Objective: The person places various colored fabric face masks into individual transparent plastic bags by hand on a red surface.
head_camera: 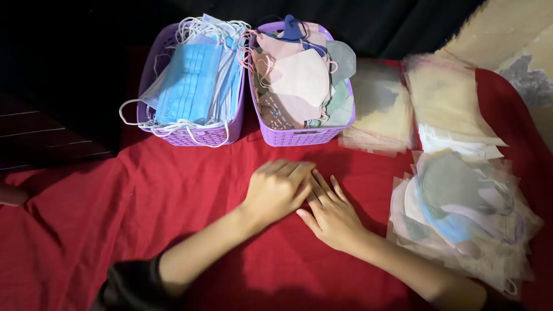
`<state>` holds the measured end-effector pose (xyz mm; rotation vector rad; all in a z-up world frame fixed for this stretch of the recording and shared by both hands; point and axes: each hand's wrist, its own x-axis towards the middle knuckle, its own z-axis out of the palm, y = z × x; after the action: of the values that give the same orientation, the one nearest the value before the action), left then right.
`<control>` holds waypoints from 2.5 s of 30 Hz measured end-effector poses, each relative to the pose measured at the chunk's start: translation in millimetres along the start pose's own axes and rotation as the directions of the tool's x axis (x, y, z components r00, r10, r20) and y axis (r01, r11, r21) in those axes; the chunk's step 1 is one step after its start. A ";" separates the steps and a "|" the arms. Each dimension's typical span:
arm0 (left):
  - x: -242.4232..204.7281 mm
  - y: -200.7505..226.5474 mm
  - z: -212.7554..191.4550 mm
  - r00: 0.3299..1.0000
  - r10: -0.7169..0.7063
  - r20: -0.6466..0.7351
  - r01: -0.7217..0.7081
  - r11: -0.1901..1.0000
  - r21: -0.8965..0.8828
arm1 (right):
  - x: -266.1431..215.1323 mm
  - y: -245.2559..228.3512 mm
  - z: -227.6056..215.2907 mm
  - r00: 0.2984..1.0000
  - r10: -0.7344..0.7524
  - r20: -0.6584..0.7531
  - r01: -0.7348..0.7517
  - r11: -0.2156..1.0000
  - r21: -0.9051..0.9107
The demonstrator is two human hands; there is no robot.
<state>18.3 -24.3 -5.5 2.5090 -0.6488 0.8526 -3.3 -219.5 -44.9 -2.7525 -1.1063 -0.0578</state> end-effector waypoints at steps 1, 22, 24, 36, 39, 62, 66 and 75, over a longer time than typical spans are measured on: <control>22.4 -4.9 -0.7 1.000 0.000 -0.002 0.000 1.000 0.002 | 1.3 -0.1 -0.3 1.000 -0.002 -0.002 0.002 1.000 -0.001; 191.8 -59.6 73.3 0.679 -0.504 0.534 0.386 0.864 0.324 | 7.2 -7.2 -20.9 0.999 0.018 0.037 -0.022 0.994 0.109; 187.0 -63.7 88.4 0.765 -0.467 0.444 0.353 0.880 0.317 | 6.3 -6.4 -19.7 0.999 0.021 0.029 -0.024 0.993 0.113; 174.1 -94.0 56.9 0.797 -0.469 0.381 0.558 0.812 -0.169 | 6.9 -2.9 -15.6 1.000 0.005 -0.001 -0.005 0.995 0.103; 172.0 -96.5 34.3 0.882 -0.412 0.230 0.472 0.779 -0.414 | 4.3 0.0 -12.4 1.000 -0.005 -0.026 0.007 0.996 0.094; -28.0 22.3 -8.3 0.654 -0.443 0.613 0.490 -0.369 -0.790 | -1.8 42.8 -7.7 0.763 0.646 -0.022 0.026 0.003 1.000; -21.0 30.4 -13.3 0.592 -0.406 0.696 0.564 -0.408 -0.718 | 0.9 41.3 -42.5 0.807 0.590 0.029 -0.163 0.175 0.971; -6.2 28.0 -32.1 0.555 -0.424 0.716 0.568 -0.435 -0.698 | -2.5 136.5 -73.3 0.894 0.363 -0.264 -0.324 0.929 0.179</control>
<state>-16.0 -28.7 20.2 0.9526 0.1521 -0.3019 91.1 -330.8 6.9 -2.6628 -0.5181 -0.3227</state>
